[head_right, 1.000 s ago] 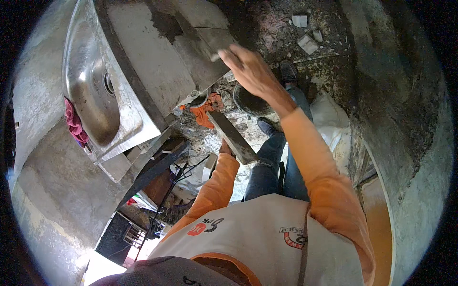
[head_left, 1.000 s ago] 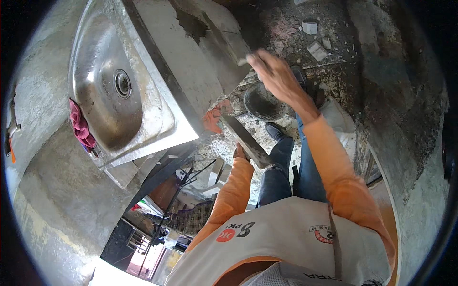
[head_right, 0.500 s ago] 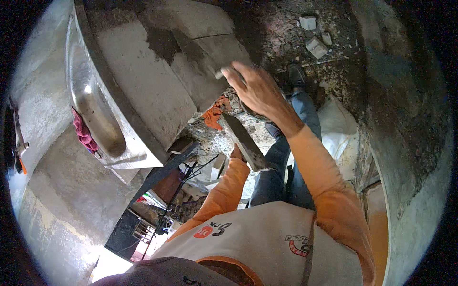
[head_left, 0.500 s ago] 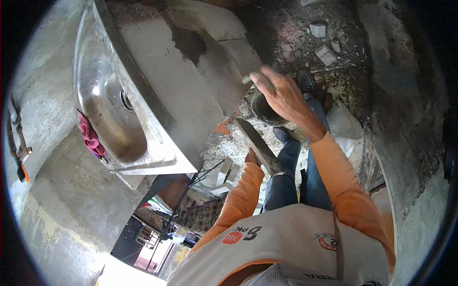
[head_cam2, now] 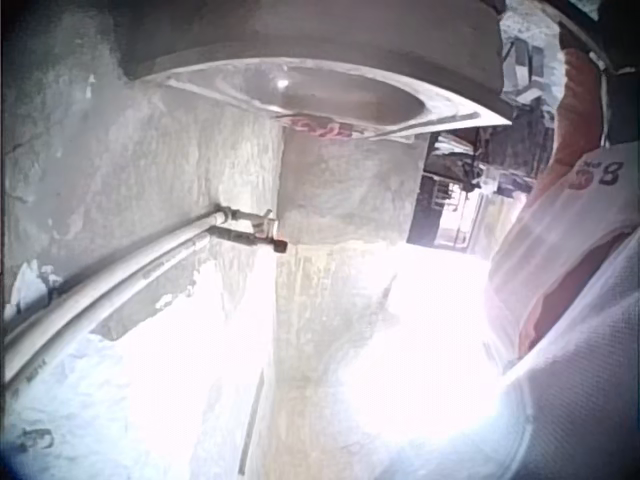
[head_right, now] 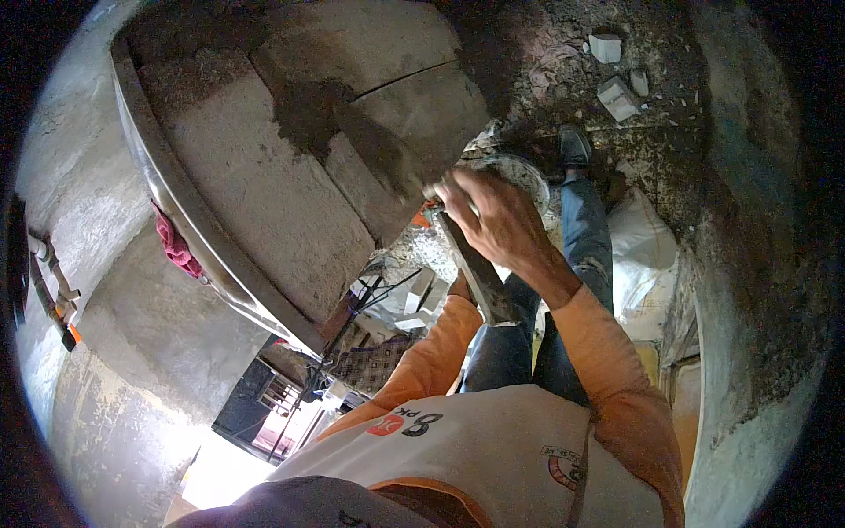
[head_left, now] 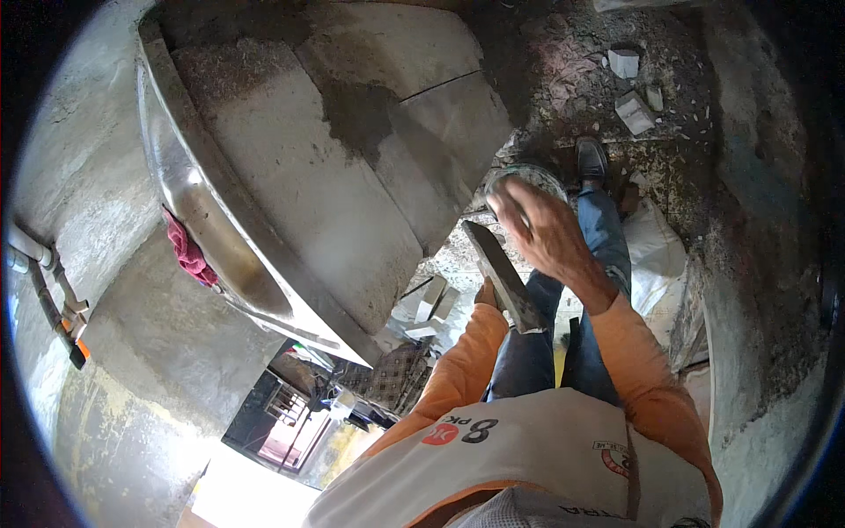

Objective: Applying mortar to a concrete column or structure using a trowel.

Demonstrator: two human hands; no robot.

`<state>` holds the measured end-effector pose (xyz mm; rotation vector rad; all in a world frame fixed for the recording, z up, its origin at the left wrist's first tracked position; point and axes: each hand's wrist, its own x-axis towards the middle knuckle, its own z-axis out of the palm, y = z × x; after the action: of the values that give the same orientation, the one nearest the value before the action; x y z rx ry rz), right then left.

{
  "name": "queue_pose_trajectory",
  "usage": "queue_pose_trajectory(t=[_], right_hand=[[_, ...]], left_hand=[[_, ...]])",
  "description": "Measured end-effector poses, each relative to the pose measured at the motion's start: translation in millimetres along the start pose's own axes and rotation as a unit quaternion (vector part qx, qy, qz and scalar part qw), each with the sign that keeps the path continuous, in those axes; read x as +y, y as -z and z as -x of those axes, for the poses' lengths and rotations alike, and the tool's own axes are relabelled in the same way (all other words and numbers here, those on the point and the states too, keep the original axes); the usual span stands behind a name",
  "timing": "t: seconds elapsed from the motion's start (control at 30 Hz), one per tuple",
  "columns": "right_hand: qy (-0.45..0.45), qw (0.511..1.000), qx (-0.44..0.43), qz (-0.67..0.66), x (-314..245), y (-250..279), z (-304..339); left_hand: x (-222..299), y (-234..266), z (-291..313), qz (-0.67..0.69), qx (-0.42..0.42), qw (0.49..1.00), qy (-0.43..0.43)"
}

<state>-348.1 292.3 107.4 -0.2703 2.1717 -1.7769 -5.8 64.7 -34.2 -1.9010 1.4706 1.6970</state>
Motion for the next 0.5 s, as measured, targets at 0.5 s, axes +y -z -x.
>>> queue_pose_trajectory(t=[0.5], right_hand=[[0.023, 1.000, -0.017, 0.008, -19, 4, -18]], left_hand=[[-3, -4, 0, 0.034, 0.022, 0.999, 0.032]])
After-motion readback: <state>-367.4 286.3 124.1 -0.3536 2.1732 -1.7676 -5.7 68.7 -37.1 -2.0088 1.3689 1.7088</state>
